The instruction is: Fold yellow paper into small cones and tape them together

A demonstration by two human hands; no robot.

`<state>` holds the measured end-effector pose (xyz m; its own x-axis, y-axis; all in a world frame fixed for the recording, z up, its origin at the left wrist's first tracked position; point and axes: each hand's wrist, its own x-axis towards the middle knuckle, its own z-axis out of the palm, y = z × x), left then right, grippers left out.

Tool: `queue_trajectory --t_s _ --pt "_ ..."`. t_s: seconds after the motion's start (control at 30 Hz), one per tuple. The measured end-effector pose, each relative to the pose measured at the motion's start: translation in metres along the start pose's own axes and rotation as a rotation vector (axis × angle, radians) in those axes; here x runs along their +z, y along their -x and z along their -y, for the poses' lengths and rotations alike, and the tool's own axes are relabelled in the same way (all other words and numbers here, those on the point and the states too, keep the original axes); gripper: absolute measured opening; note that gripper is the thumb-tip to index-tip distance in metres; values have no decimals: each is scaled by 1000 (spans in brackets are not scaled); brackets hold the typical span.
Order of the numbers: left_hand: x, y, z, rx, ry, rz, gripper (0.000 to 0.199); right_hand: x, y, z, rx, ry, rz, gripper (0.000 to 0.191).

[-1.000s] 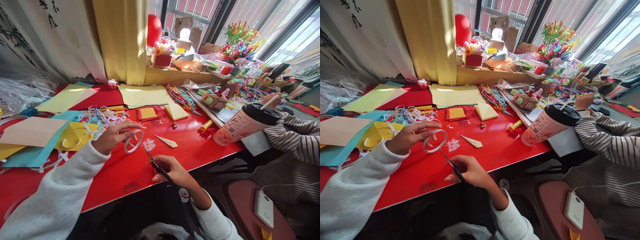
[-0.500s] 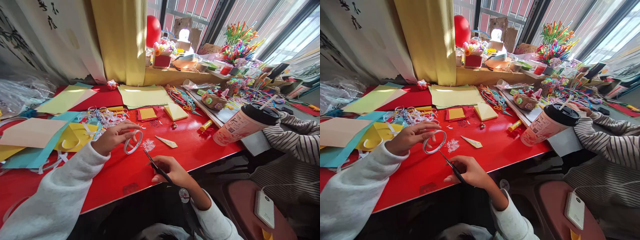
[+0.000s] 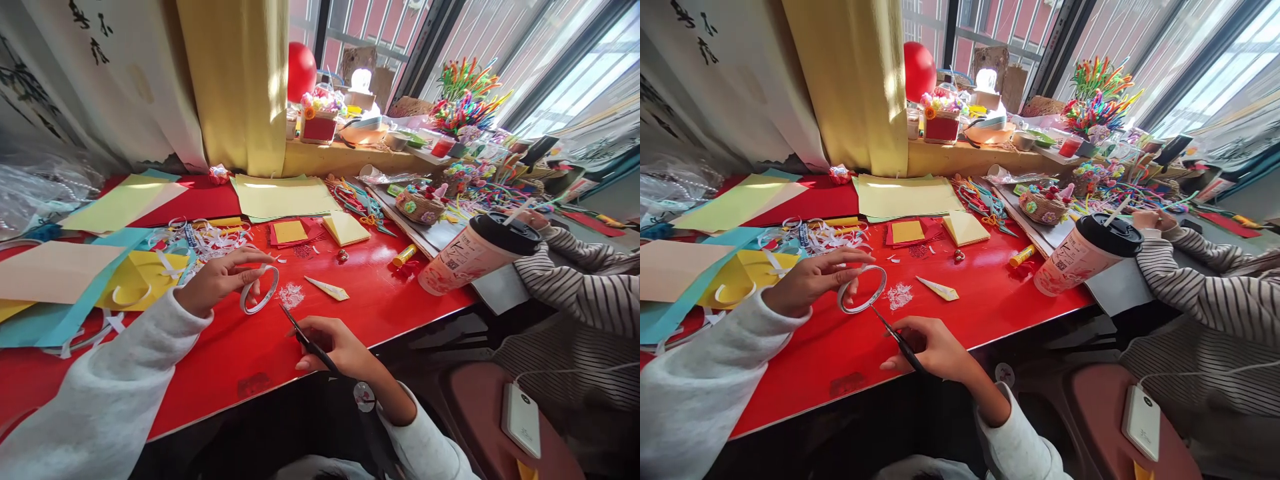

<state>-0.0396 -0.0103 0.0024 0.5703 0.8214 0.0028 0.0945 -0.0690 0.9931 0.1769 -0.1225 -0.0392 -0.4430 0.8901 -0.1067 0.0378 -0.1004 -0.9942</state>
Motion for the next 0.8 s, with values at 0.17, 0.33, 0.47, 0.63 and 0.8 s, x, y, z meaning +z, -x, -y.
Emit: queue_trajectory --t_s 0.17,0.33,0.47,0.63,0.8 --pt "-1 0 1 17 13 -34 35 1 1 1 -7 13 -8 37" --pt "0 0 0 -21 14 25 43 1 1 3 -24 30 -5 36" --pt "-1 1 0 -28 14 26 42 1 0 3 -26 44 -4 37" --pt "0 1 -1 -41 26 29 42 1 0 2 -21 41 -12 38" --pt "0 1 -1 -57 38 40 46 2 1 3 -28 71 -8 39"
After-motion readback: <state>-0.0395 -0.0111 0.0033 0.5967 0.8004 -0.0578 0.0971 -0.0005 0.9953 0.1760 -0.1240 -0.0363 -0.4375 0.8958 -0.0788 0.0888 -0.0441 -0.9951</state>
